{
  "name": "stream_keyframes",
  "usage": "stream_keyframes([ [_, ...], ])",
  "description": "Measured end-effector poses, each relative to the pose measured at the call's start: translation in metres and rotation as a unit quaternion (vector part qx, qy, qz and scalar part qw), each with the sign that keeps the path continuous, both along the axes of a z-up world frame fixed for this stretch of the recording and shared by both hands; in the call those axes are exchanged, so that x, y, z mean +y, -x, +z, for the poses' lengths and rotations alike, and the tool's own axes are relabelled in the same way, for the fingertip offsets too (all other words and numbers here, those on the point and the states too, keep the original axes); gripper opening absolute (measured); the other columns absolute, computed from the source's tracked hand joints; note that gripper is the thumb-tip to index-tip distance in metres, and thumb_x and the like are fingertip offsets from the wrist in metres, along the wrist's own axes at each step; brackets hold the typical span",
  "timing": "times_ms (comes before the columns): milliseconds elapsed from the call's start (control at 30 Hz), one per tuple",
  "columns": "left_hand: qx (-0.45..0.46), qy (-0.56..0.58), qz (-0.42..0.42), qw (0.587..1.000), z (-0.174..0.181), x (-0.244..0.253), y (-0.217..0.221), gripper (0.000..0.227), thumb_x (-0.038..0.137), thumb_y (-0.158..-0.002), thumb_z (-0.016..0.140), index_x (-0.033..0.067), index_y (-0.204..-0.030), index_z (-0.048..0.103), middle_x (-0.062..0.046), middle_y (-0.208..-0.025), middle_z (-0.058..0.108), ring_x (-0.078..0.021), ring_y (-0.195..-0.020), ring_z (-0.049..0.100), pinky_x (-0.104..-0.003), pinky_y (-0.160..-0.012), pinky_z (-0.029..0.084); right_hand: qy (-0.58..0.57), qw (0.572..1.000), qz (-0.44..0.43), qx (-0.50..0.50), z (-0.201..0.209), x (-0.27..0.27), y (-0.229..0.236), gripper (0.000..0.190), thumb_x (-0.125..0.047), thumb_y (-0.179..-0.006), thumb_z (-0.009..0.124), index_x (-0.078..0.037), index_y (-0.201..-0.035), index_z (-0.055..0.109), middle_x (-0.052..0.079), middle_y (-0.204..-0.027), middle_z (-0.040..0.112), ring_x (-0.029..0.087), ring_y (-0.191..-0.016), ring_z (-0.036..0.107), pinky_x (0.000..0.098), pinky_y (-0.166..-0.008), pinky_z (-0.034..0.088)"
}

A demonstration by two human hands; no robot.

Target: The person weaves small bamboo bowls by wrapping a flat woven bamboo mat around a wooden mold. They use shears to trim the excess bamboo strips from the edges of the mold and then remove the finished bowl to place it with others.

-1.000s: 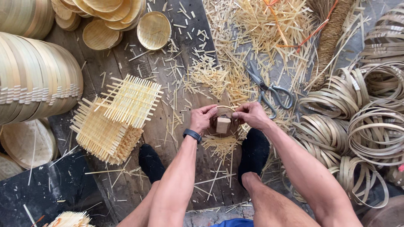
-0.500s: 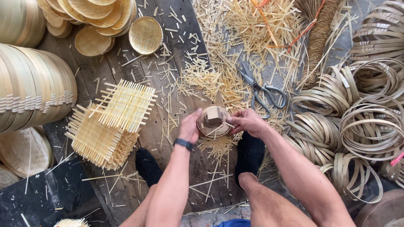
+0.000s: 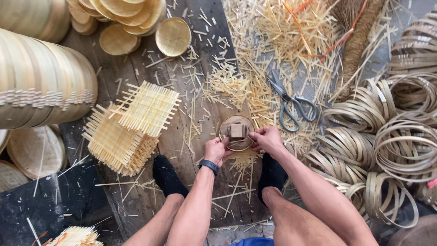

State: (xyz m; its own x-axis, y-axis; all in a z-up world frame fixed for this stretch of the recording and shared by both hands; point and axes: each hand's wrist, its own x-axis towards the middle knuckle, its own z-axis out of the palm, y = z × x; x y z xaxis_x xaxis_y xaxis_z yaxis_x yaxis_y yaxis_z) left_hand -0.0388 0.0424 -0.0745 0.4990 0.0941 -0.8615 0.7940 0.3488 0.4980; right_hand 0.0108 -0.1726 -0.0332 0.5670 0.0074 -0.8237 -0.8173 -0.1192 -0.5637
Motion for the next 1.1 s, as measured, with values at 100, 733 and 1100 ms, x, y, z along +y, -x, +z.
stream_keyframes([
  [100,-0.093,-0.100,-0.093,0.986,0.018,0.007,-0.003,0.019,0.012,-0.098,0.065,-0.0015,-0.108,0.072,-0.014,-0.095,0.076,-0.0212,-0.079,0.072,-0.037,-0.069,0.062,0.010,0.997,0.073,-0.020,0.020,-0.005,0.000,0.039,-0.029,-0.098,0.067,0.010,-0.101,0.068,0.021,-0.078,0.069,0.024,-0.058,0.066,0.0344,-0.050,0.056],
  [733,-0.119,-0.349,-0.235,0.899,0.020,0.036,-0.044,0.059,0.055,-0.104,0.053,0.0021,-0.094,0.077,-0.018,-0.075,0.072,-0.0251,-0.066,0.066,-0.041,-0.064,0.052,-0.207,0.972,-0.014,-0.111,0.038,-0.015,0.011,0.039,-0.040,-0.091,0.061,-0.006,-0.107,0.051,0.013,-0.072,0.067,0.013,-0.048,0.053,0.0256,-0.039,0.039],
  [1100,-0.245,-0.137,0.104,0.954,0.165,0.097,-0.170,0.044,0.049,-0.100,0.060,0.0093,-0.082,0.069,-0.006,-0.074,0.071,-0.0140,-0.066,0.068,-0.030,-0.063,0.058,-0.216,0.967,-0.077,-0.114,0.051,-0.013,0.012,0.035,-0.039,-0.095,0.060,-0.007,-0.108,0.054,0.013,-0.074,0.064,0.013,-0.050,0.052,0.0247,-0.040,0.036],
])
